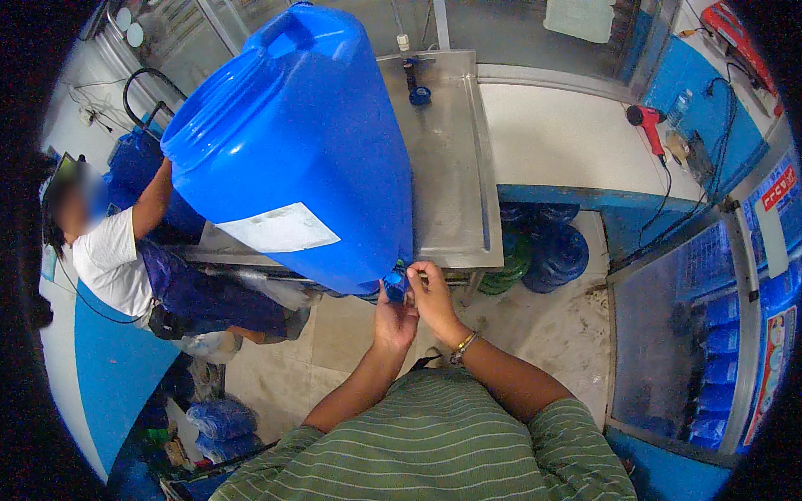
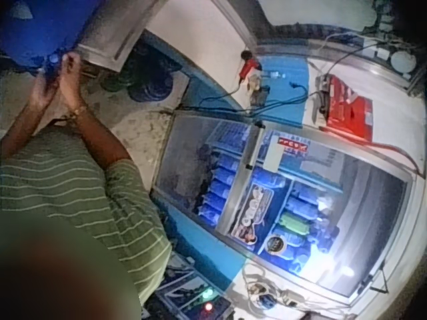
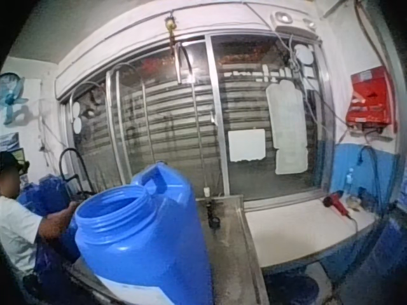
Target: The person handles large blue water containers, attaches spigots, and uses a red heat gun to seal the spigot area. They also move plastic bags and caps on the stainless steel counter while a coworker works nearby.
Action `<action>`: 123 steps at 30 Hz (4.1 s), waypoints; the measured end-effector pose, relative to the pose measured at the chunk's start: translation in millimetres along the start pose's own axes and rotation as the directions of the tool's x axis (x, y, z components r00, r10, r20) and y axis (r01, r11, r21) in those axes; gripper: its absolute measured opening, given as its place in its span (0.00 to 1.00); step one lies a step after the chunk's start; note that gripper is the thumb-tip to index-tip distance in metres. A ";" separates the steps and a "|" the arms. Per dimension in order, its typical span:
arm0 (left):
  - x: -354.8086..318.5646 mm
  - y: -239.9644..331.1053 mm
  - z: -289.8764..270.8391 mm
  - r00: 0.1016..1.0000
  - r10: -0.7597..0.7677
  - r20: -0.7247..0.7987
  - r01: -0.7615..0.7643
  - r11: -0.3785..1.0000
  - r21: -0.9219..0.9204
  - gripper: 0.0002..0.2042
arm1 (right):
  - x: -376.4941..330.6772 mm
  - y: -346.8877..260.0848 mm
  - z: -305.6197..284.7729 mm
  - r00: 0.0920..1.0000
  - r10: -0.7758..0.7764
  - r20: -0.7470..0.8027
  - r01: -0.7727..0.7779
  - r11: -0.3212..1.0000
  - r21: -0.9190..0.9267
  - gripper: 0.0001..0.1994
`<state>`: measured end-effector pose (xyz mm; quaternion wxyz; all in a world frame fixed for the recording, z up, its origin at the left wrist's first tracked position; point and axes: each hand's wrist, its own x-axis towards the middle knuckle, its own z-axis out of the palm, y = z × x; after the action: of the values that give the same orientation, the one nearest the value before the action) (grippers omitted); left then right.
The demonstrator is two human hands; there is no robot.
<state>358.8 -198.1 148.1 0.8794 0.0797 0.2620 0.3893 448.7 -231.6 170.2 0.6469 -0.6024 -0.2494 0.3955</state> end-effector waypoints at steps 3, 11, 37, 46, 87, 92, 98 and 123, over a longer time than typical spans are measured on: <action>-13.9 0.6 17.4 0.997 -0.030 -0.074 0.026 0.999 -0.045 0.16 | -0.4 -7.0 6.4 0.994 -0.082 -0.067 0.081 0.997 -0.014 0.08; -6.2 7.7 3.9 0.999 -0.008 -0.046 0.011 0.997 0.073 0.13 | -2.5 -9.8 8.8 0.992 0.123 -0.032 -0.119 0.988 0.100 0.08; -5.2 15.0 -8.1 0.994 0.059 -0.090 -0.042 0.983 0.180 0.09 | -1.0 -10.7 2.4 0.982 -0.180 0.063 0.189 0.956 -0.226 0.11; -17.6 14.7 10.6 0.992 -0.076 -0.097 0.076 0.997 -0.003 0.09 | 3.3 -18.6 -0.3 0.997 -0.036 0.067 0.051 0.972 -0.230 0.11; 10.2 29.3 -37.5 0.979 0.203 -0.032 -0.183 0.930 0.320 0.08 | -3.8 -18.8 16.6 0.972 -0.222 0.074 0.234 0.892 -0.387 0.11; 21.8 32.4 -53.2 0.969 0.179 0.170 -0.239 0.851 0.469 0.12 | 6.9 4.9 13.9 0.965 -0.236 0.111 0.258 0.927 -0.271 0.11; 32.8 23.7 -56.9 0.973 0.149 0.175 -0.220 0.826 0.519 0.21 | 4.9 7.8 16.3 0.980 -0.191 0.055 0.199 0.925 -0.323 0.12; -41.0 12.3 12.4 0.853 0.510 0.110 -0.455 0.625 0.635 0.27 | -17.7 19.1 19.9 0.976 0.125 0.176 -0.178 0.926 0.332 0.12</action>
<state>334.4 -218.6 179.3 0.6498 0.4258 0.3827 0.5000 418.7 -235.2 157.2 0.6891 -0.4651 -0.1771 0.5267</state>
